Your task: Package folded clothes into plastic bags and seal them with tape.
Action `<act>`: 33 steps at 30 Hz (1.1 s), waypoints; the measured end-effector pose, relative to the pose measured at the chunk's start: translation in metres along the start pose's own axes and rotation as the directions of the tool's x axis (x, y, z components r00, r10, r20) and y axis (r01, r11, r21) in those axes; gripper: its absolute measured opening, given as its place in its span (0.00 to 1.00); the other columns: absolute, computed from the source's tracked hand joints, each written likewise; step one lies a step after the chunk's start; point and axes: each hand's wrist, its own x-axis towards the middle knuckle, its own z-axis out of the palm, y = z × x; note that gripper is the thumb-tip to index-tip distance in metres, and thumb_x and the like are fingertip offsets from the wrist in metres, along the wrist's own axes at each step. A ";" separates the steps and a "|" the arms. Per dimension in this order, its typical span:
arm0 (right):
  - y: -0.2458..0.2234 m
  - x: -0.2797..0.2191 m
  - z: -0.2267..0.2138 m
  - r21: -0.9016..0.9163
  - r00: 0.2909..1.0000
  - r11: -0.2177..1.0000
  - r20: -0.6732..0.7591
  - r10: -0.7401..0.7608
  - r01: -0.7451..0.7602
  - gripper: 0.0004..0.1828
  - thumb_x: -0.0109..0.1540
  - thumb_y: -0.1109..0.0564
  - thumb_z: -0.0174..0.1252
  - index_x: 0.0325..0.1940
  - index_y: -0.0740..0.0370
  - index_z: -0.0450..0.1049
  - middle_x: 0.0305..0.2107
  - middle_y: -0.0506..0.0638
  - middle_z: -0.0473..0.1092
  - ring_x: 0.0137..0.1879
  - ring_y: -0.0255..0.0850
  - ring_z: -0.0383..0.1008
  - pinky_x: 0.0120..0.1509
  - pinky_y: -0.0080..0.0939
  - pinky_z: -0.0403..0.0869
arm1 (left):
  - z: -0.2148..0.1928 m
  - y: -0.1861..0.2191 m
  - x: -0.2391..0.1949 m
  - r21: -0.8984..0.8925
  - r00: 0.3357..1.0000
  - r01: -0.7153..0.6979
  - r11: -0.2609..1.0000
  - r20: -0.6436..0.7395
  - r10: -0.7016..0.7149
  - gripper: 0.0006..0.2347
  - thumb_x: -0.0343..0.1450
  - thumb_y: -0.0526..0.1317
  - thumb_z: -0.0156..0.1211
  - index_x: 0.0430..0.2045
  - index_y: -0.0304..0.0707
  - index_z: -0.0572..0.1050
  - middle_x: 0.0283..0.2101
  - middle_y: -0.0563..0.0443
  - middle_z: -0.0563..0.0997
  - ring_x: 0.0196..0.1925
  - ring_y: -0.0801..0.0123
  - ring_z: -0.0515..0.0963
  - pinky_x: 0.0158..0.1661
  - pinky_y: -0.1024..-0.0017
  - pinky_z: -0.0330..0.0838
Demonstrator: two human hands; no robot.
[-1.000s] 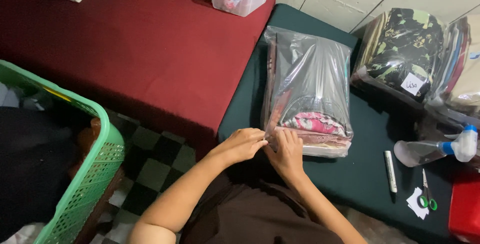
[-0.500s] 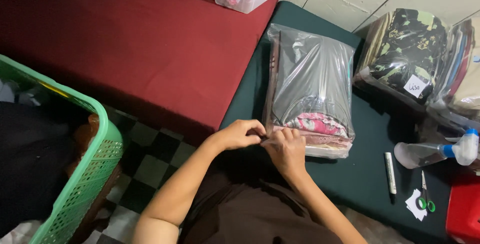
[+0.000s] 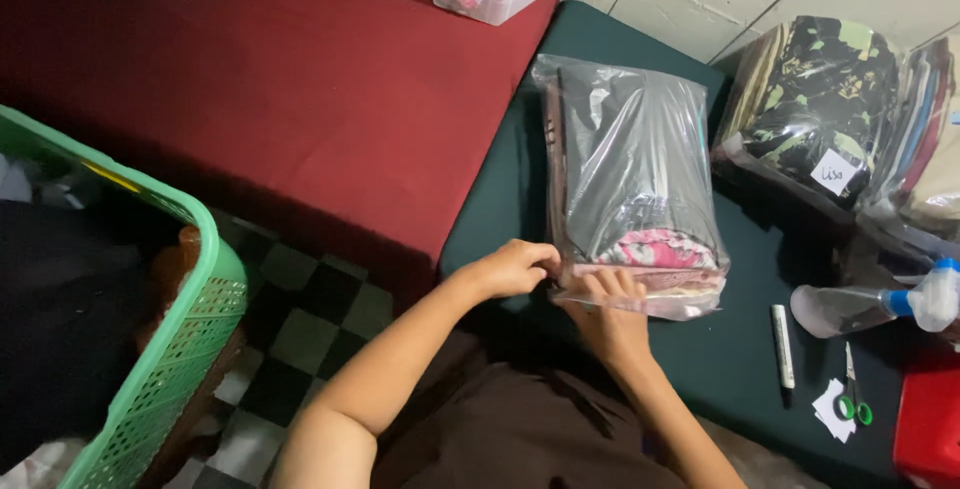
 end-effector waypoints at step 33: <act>0.043 -0.070 -0.025 0.244 0.880 0.871 -0.111 0.461 -0.426 0.08 0.57 0.58 0.68 0.33 0.59 0.74 0.29 0.48 0.72 0.41 0.46 0.71 0.47 0.47 0.68 | 0.037 0.069 0.013 0.154 0.963 -0.231 0.961 -0.102 0.248 0.07 0.73 0.34 0.59 0.43 0.35 0.76 0.43 0.41 0.82 0.48 0.47 0.81 0.46 0.60 0.75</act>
